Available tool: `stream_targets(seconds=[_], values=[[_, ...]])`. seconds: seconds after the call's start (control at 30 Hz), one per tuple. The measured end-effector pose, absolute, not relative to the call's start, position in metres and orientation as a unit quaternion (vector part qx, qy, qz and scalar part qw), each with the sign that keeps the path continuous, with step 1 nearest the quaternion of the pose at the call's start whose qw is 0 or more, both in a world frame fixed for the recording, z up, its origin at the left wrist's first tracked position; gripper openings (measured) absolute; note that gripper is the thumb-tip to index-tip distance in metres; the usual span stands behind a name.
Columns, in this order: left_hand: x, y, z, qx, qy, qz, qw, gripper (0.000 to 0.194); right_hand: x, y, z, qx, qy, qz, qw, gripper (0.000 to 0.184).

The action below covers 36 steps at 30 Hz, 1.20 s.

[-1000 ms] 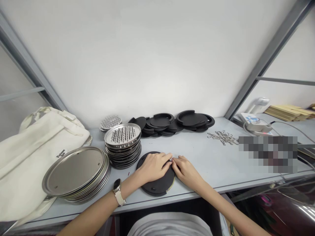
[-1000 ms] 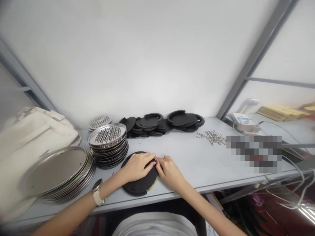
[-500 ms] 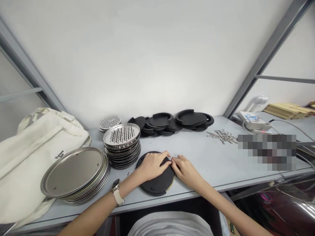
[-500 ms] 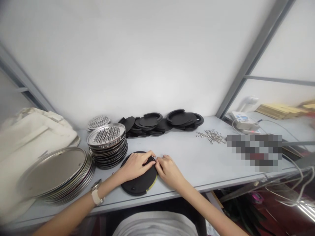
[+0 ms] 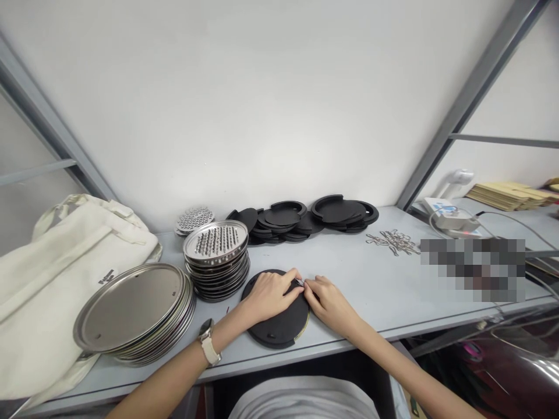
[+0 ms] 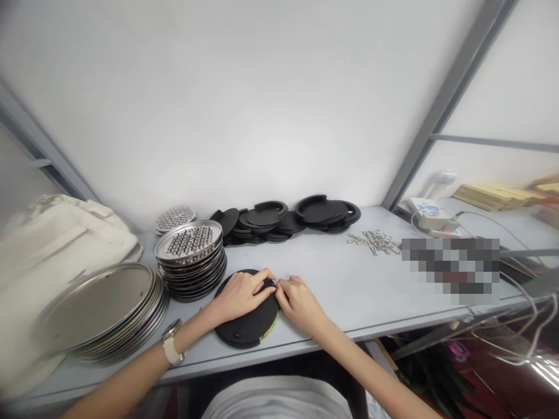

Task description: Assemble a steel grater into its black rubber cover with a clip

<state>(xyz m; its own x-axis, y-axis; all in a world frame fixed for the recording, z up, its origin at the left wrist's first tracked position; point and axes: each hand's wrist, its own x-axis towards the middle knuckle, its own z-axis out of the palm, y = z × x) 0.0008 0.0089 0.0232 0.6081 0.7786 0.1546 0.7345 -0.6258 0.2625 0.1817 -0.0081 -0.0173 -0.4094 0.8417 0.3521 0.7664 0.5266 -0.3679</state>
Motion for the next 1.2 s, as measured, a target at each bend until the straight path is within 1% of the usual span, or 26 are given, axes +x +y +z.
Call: stream_targets(seconds=[0.27, 1.2], values=[[0.0009, 0.0098, 0.0222, 0.896, 0.417, 0.133, 0.073, 0.021, 0.1816, -0.0059, -0.0188, -0.484, -0.832, 0.081, 0.258, 0.032], [0.0009, 0.0116, 0.0224, 0.895, 0.414, 0.14, 0.089, 0.019, 0.1806, -0.009, -0.0187, -0.498, -0.826, 0.091, 0.246, 0.032]])
